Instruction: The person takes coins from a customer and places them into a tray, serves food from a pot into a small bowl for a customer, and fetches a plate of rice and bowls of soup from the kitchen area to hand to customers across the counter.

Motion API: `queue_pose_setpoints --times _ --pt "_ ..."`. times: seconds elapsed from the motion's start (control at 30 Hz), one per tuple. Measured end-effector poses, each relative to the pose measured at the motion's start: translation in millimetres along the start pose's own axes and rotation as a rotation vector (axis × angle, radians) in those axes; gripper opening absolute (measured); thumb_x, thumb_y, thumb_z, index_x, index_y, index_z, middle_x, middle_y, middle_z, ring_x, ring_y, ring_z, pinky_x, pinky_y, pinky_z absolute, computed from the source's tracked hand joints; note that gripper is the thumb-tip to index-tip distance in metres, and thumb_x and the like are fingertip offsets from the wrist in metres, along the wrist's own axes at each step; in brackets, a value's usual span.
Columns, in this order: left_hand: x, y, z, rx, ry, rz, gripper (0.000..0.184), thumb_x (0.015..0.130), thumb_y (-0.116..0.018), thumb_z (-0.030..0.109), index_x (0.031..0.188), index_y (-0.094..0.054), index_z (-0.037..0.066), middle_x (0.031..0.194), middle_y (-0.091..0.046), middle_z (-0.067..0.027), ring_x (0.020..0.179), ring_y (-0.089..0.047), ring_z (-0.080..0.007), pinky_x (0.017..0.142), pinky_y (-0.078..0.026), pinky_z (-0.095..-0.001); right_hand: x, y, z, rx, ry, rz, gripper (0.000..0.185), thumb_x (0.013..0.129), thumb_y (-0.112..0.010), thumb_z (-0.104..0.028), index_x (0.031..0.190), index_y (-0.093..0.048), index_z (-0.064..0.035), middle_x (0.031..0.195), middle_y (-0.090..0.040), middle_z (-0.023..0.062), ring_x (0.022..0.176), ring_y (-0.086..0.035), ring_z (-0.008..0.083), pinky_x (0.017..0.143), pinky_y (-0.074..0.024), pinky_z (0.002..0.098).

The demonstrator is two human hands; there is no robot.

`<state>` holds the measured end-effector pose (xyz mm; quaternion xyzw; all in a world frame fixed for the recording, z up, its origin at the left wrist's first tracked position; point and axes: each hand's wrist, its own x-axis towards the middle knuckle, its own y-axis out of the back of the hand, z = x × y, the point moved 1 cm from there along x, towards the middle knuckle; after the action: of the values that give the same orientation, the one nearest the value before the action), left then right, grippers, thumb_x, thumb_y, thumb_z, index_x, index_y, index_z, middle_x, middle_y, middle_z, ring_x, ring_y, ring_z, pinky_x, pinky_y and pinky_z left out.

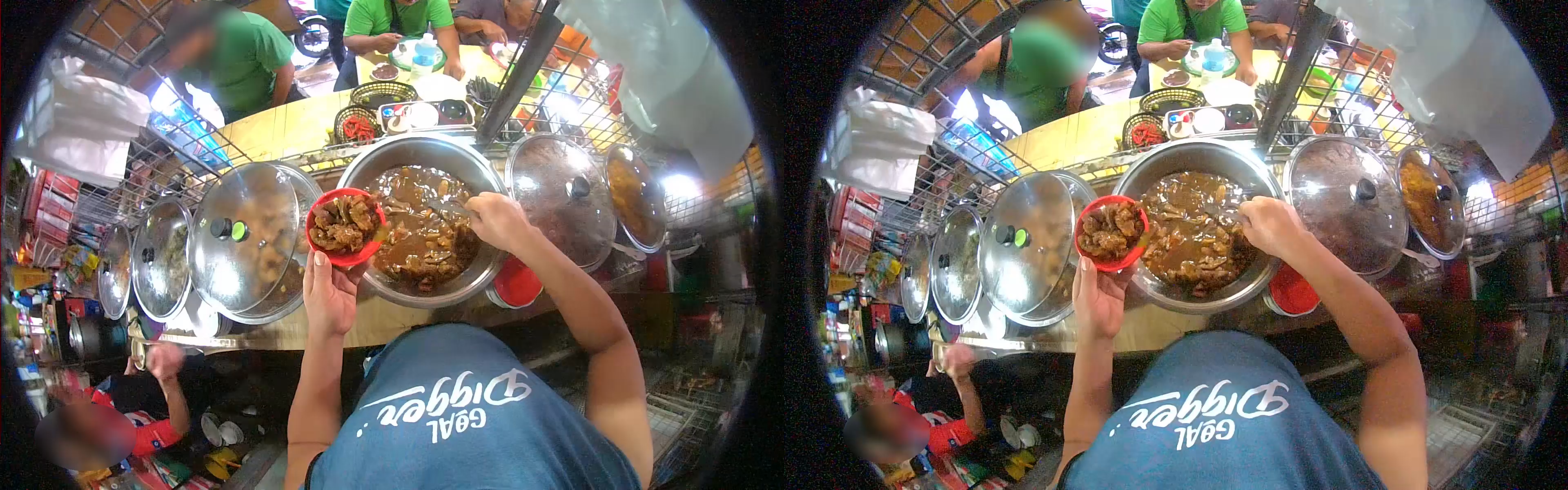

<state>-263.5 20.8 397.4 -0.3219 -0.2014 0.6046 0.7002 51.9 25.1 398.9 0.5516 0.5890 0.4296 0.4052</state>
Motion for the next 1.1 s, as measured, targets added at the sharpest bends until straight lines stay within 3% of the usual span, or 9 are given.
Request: queue_pose_setpoints --times 0.1,0.17,0.33,0.4,0.63,0.7,0.8,1.1 --pt "-3 3 5 -0.003 -0.010 0.027 0.041 0.102 -0.040 0.029 0.134 -0.042 0.004 0.128 -0.056 -0.0120 0.112 -0.059 -0.0272 0.091 -0.054 -0.0415 0 2 -3 0.083 0.043 -0.054 0.020 0.078 -0.059 -0.014 0.092 -0.070 -0.0038 0.085 -0.068 0.0160 0.084 -0.066 0.0327 0.077 -0.0520 0.0413" --pt "-7 6 7 -0.018 -0.010 0.050 0.041 0.102 -0.040 0.029 0.134 -0.042 0.004 0.128 -0.056 -0.0120 0.111 -0.060 -0.0271 0.090 -0.054 -0.0411 -4 8 2 0.320 -0.059 -0.077 0.019 0.079 -0.061 -0.018 0.088 -0.069 -0.0035 0.082 -0.068 0.0171 0.080 -0.067 0.0316 0.075 -0.0530 0.0385" --pt "-8 12 9 0.018 0.034 0.014 0.043 0.102 -0.040 0.032 0.134 -0.042 0.003 0.127 -0.056 -0.0119 0.109 -0.061 -0.0262 0.089 -0.054 -0.0393 -7 40 0 0.381 -0.149 -0.139 0.024 0.078 -0.062 -0.016 0.096 -0.069 -0.0012 0.084 -0.070 0.0178 0.079 -0.069 0.0271 0.075 -0.0530 0.0354" --pt "-6 7 6 0.001 0.037 0.033 0.041 0.102 -0.039 0.031 0.133 -0.043 0.003 0.126 -0.057 -0.0122 0.107 -0.062 -0.0263 0.088 -0.055 -0.0397 -10 62 -7 0.352 -0.098 -0.091 0.023 0.080 -0.062 -0.013 0.099 -0.070 -0.0013 0.087 -0.070 0.0165 0.080 -0.069 0.0191 0.075 -0.0535 0.0319" --pt "11 -14 -17 -0.068 0.108 0.036 0.037 0.103 -0.037 0.028 0.131 -0.043 0.004 0.124 -0.057 -0.0123 0.106 -0.063 -0.0260 0.090 -0.055 -0.0408 -27 125 -46 0.408 -0.083 -0.037 0.021 0.079 -0.064 -0.012 0.095 -0.070 0.0001 0.089 -0.069 0.0191 0.083 -0.069 0.0239 0.077 -0.0522 0.0344" --pt "17 -21 -25 -0.045 0.120 -0.018 0.042 0.104 -0.032 0.029 0.137 -0.040 0.005 0.129 -0.055 -0.0120 0.108 -0.061 -0.0251 0.088 -0.056 -0.0367 -32 128 -58 0.301 0.067 0.020 0.018 0.081 -0.064 -0.012 0.095 -0.069 -0.0015 0.087 -0.067 0.0168 0.079 -0.067 0.0289 0.072 -0.0518 0.0369" --pt "24 -30 -31 -0.050 0.100 -0.056 0.042 0.104 -0.032 0.030 0.137 -0.039 0.004 0.130 -0.054 -0.0119 0.110 -0.060 -0.0245 0.090 -0.054 -0.0378 -38 114 -61 0.150 0.224 0.101 0.015 0.083 -0.064 -0.013 0.095 -0.068 -0.0041 0.086 -0.065 0.0137 0.076 -0.064 0.0331 0.068 -0.0511 0.0402" --pt "24 -25 -29 -0.067 0.117 -0.052 0.042 0.104 -0.033 0.031 0.136 -0.039 0.004 0.132 -0.052 -0.0122 0.116 -0.057 -0.0259 0.094 -0.052 -0.0403 -40 132 -63 0.008 0.177 0.250 0.014 0.083 -0.064 -0.012 0.097 -0.067 -0.0081 0.081 -0.061 0.0108 0.074 -0.063 0.0315 0.063 -0.0506 0.0394"
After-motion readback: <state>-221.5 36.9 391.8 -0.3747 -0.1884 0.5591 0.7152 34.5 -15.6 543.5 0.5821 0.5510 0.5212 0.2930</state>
